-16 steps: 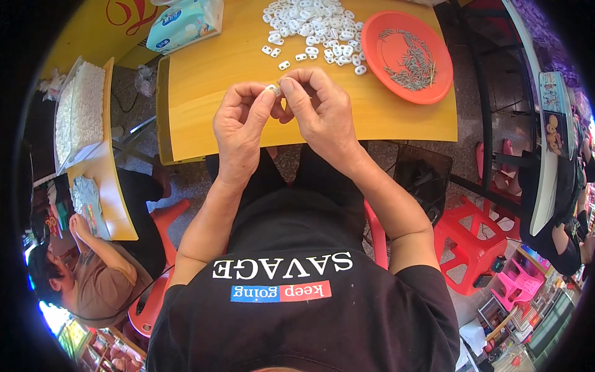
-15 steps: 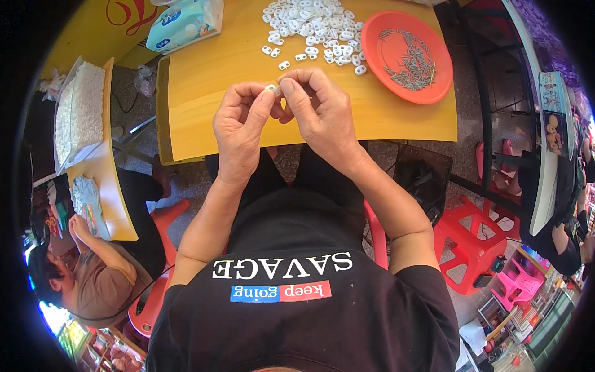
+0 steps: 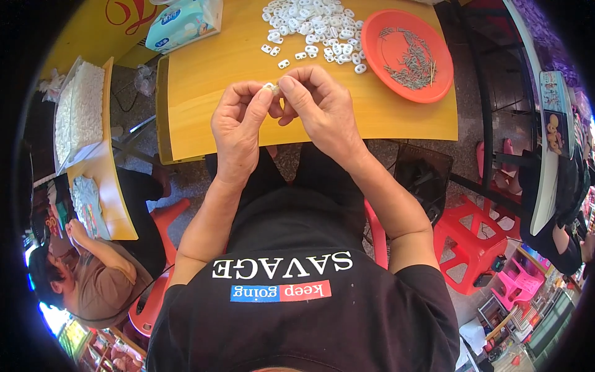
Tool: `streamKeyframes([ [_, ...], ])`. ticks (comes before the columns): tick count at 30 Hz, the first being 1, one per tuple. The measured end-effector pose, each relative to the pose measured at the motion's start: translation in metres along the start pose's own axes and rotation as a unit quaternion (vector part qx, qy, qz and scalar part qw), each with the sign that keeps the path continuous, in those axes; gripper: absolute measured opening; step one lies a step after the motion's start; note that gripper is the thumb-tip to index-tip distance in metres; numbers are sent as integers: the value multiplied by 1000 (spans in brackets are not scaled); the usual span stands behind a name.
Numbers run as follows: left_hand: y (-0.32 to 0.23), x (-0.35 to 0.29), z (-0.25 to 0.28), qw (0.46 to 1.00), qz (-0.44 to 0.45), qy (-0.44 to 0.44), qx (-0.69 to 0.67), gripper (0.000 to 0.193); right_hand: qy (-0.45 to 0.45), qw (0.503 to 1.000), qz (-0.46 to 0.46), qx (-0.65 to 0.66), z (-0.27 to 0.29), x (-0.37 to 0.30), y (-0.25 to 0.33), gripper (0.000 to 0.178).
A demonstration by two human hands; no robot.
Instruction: Manually assemble small white plastic parts by inserting metal pins or springs.
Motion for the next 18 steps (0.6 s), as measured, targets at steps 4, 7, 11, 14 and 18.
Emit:
streamKeyframes([
  [4, -1, -1, -1, 1000, 3, 2, 5, 15, 7, 1000, -3, 4, -2, 0, 1, 22],
  [7, -3, -1, 0, 1000, -4, 1, 18, 15, 13, 1000, -7, -17, -3, 0, 1, 22],
  [11, -2, 0, -1, 1000, -9, -1, 15, 14, 1, 1000, -15, 16, -1, 1, -2, 22],
  [14, -4, 1, 1, 1000, -16, -10, 10, 11, -6, 999, -14, 32, 1, 1, -3, 21],
  [18, -4, 0, 0, 1000, -16, -9, 9, 11, 3, 1000, -13, 1, -2, 1, -1, 21],
])
Point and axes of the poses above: each hand's wrist, its own x-axis towards the middle knuckle, its own z-axis out of the back of the hand, y = z × x, the point moved 10 cm from there along x, towards the middle knuckle, and after that the axes turned 6 degrees about x, right-handed, at the moved point
